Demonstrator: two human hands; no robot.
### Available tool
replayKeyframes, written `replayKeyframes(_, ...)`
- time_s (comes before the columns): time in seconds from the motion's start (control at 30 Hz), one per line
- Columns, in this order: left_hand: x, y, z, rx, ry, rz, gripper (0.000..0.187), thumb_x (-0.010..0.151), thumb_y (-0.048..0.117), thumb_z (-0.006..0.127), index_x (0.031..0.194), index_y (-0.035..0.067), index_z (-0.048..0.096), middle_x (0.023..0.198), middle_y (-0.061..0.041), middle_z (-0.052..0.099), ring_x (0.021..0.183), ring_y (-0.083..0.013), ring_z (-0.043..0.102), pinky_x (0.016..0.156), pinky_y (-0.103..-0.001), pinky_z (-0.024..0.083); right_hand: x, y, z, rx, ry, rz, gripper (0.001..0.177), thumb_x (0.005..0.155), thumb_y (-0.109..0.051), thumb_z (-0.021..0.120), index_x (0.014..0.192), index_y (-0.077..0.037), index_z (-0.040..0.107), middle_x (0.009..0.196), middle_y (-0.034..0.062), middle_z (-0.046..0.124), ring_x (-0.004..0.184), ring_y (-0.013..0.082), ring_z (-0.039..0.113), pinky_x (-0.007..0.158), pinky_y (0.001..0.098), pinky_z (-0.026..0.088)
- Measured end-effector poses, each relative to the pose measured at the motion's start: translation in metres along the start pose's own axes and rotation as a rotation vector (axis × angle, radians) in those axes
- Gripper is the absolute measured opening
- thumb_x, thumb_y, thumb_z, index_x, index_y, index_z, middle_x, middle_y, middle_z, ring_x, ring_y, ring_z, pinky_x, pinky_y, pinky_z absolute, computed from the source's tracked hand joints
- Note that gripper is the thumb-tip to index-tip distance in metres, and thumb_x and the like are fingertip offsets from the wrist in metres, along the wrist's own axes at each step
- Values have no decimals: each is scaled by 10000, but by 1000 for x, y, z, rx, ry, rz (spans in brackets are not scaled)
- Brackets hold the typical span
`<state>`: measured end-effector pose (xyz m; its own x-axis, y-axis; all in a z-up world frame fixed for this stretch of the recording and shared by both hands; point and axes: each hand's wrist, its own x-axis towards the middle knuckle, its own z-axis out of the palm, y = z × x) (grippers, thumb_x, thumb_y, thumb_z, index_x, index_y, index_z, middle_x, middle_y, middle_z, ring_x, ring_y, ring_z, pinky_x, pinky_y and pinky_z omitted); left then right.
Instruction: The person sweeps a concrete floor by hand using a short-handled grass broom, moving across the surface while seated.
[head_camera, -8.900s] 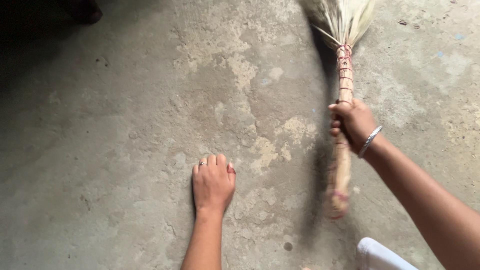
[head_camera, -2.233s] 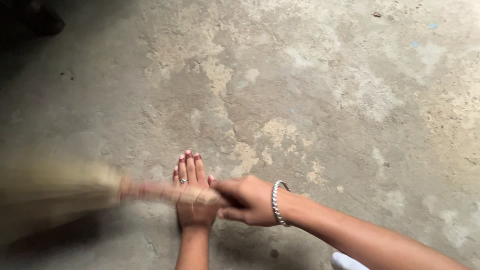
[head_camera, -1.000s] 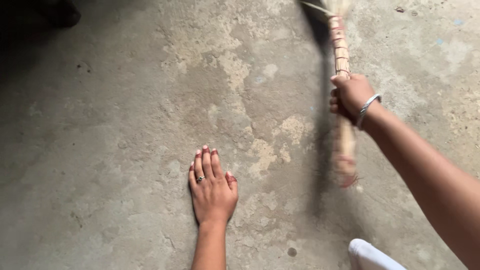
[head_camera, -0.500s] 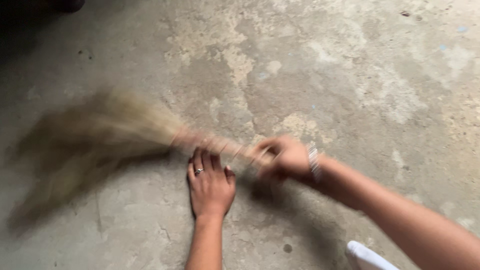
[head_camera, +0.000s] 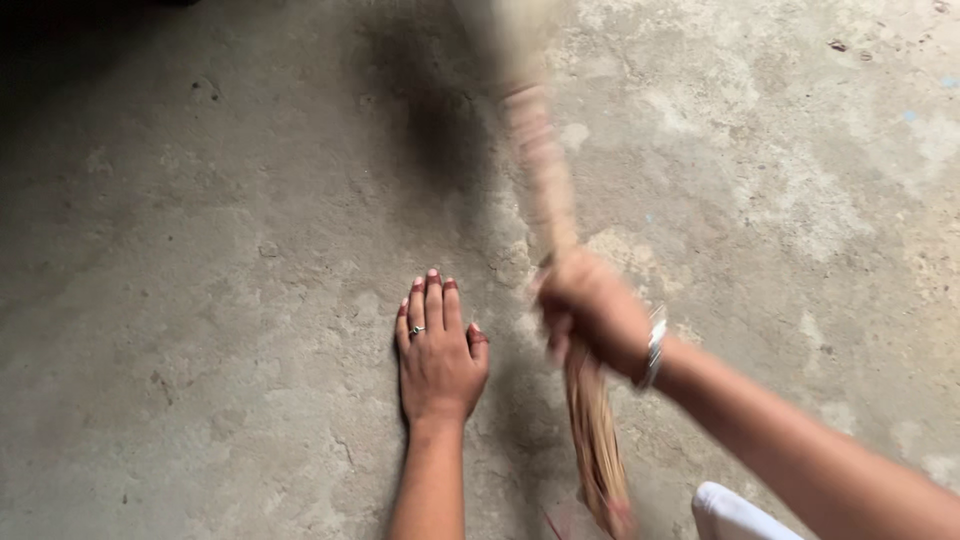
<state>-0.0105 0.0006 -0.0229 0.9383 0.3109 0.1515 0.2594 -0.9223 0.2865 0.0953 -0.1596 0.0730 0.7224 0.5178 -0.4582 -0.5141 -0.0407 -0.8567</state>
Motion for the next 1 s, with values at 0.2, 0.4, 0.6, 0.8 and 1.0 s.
replayKeyframes(0.2, -5, -3, 7, 48, 162, 91, 589, 950, 315, 519, 1440, 6, 413, 1530, -169, 390, 1452, -309, 329, 1221, -485, 241, -20, -15, 32, -341, -445, 223, 571, 754, 26, 735, 1274, -65, 518, 662, 80, 640, 447, 131, 555, 352, 274, 433)
replayKeyframes(0.4, -2, -2, 2, -15, 26, 8, 618, 863, 286, 535, 1409, 11, 443, 1518, -150, 406, 1431, -302, 338, 1173, -466, 251, 36, -47, -69, -480, 278, 278, 526, 867, -71, 616, 1368, -209, 534, 816, 86, 727, 548, 137, 602, 495, 265, 538)
replayKeyframes(0.6, 2, 0, -1, 14, 27, 23, 623, 856, 274, 535, 1406, -1, 435, 1512, -161, 392, 1423, -300, 327, 1160, -468, 248, 81, -57, -133, 31, 458, -100, 152, 920, 1, 657, 965, -49, 520, 708, -15, 534, 512, 59, 500, 435, 204, 470)
replayKeyframes(0.8, 0, 2, -3, -9, -3, 3, 615, 854, 283, 531, 1401, 20, 434, 1514, -140, 391, 1427, -300, 324, 1160, -470, 247, 12, -16, 6, -298, 179, 102, 315, 795, 20, 607, 1105, -21, 571, 755, 106, 686, 484, 169, 642, 432, 322, 577)
replayKeyframes(1.0, -5, -2, 6, 90, 93, 70, 567, 929, 256, 513, 1439, 24, 429, 1540, -140, 396, 1448, -288, 337, 1204, -463, 257, -28, -27, 21, -636, -403, 278, 680, 714, 21, 746, 1357, -140, 590, 715, 119, 673, 508, 126, 547, 425, 243, 435)
